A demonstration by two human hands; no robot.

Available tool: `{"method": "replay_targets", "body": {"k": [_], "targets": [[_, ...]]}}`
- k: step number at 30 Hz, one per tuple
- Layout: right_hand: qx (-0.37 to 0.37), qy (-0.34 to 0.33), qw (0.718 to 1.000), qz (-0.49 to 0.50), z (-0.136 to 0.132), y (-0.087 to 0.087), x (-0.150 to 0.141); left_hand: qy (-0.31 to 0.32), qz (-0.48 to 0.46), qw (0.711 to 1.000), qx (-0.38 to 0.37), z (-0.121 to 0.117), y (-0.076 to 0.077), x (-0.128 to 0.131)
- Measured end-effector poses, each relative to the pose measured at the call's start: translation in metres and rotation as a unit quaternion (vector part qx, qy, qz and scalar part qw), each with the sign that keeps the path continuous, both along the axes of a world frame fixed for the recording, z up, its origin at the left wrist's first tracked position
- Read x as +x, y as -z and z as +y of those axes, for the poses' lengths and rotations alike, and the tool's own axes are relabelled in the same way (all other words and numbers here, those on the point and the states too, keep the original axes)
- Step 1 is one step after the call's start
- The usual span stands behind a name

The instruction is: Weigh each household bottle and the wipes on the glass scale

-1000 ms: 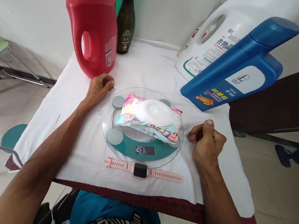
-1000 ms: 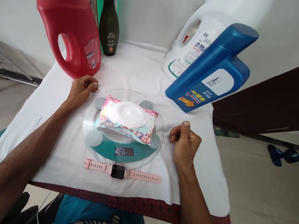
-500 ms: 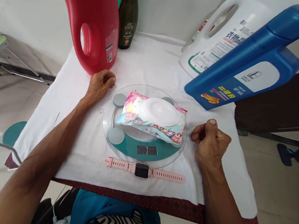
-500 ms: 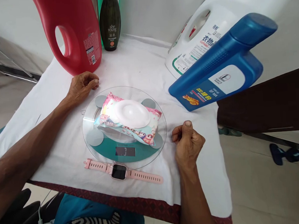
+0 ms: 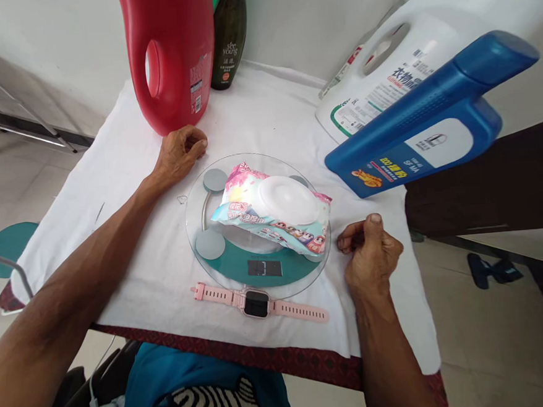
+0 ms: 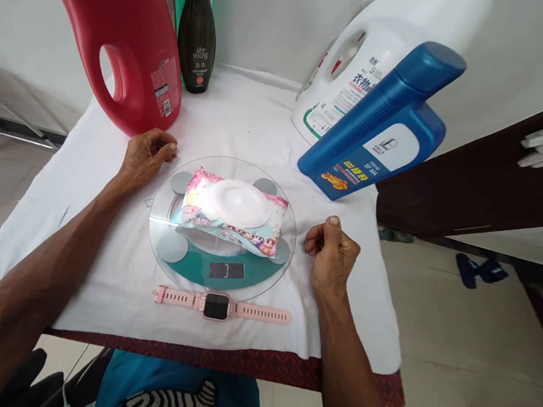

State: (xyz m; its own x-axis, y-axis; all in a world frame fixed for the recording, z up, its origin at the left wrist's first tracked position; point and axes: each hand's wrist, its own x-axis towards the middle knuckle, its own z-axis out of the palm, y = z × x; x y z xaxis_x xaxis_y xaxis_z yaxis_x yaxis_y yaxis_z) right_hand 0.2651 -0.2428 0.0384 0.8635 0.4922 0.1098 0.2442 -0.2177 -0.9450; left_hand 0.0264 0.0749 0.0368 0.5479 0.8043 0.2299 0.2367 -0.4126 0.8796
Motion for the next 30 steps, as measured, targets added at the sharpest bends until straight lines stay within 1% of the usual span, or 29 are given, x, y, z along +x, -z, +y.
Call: {"method": "replay_targets", "body": {"k": [3,5,6,8,10,13,16,17,19,22,25,27,30], "targets": [[-0.002,-0.013,1.0,0.003,0.0,-0.006,-0.003,0.0,-0.004,1.0,0.005,0.001,0.002,0.0],[0.011,-0.028,0.999,-0.012,0.001,-0.016,-0.007,0.0,-0.006,1.0,0.008,0.002,0.003,0.0],[0.017,-0.046,0.998,-0.026,0.001,-0.023,-0.009,0.0,-0.006,1.0,0.008,0.002,0.003,-0.001],[0.013,-0.114,0.992,-0.06,0.003,-0.04,-0.014,-0.002,-0.006,1.0,0.005,0.002,0.003,-0.001],[-0.035,-0.201,0.973,-0.108,0.008,-0.059,-0.02,-0.001,-0.006,1.0,0.001,0.002,0.004,-0.001],[-0.139,-0.293,0.924,-0.204,0.025,-0.078,-0.029,-0.003,-0.009,1.0,-0.003,0.003,0.005,0.0],[-0.198,-0.345,0.877,-0.268,0.045,-0.084,-0.036,-0.002,-0.014,1.0,0.003,0.004,0.007,0.0],[-0.209,-0.356,0.867,-0.277,0.05,-0.085,-0.038,-0.002,-0.015,1.0,0.005,0.004,0.006,-0.001],[-0.223,-0.364,0.857,-0.289,0.056,-0.084,-0.039,-0.006,-0.016,1.0,0.006,0.003,0.006,-0.001],[-0.221,-0.356,0.861,-0.288,0.058,-0.081,-0.037,-0.008,-0.007,1.0,0.003,0.001,0.004,-0.002],[-0.198,-0.327,0.891,-0.247,0.055,-0.08,-0.035,-0.008,-0.002,1.0,0.0,0.0,0.002,-0.002],[-0.187,-0.314,0.911,-0.189,0.056,-0.084,-0.035,-0.01,0.0,1.0,-0.003,-0.002,0.001,-0.003],[-0.175,-0.301,0.933,-0.095,0.069,-0.098,-0.031,-0.015,0.007,1.0,-0.007,-0.003,0.0,-0.002]]}}
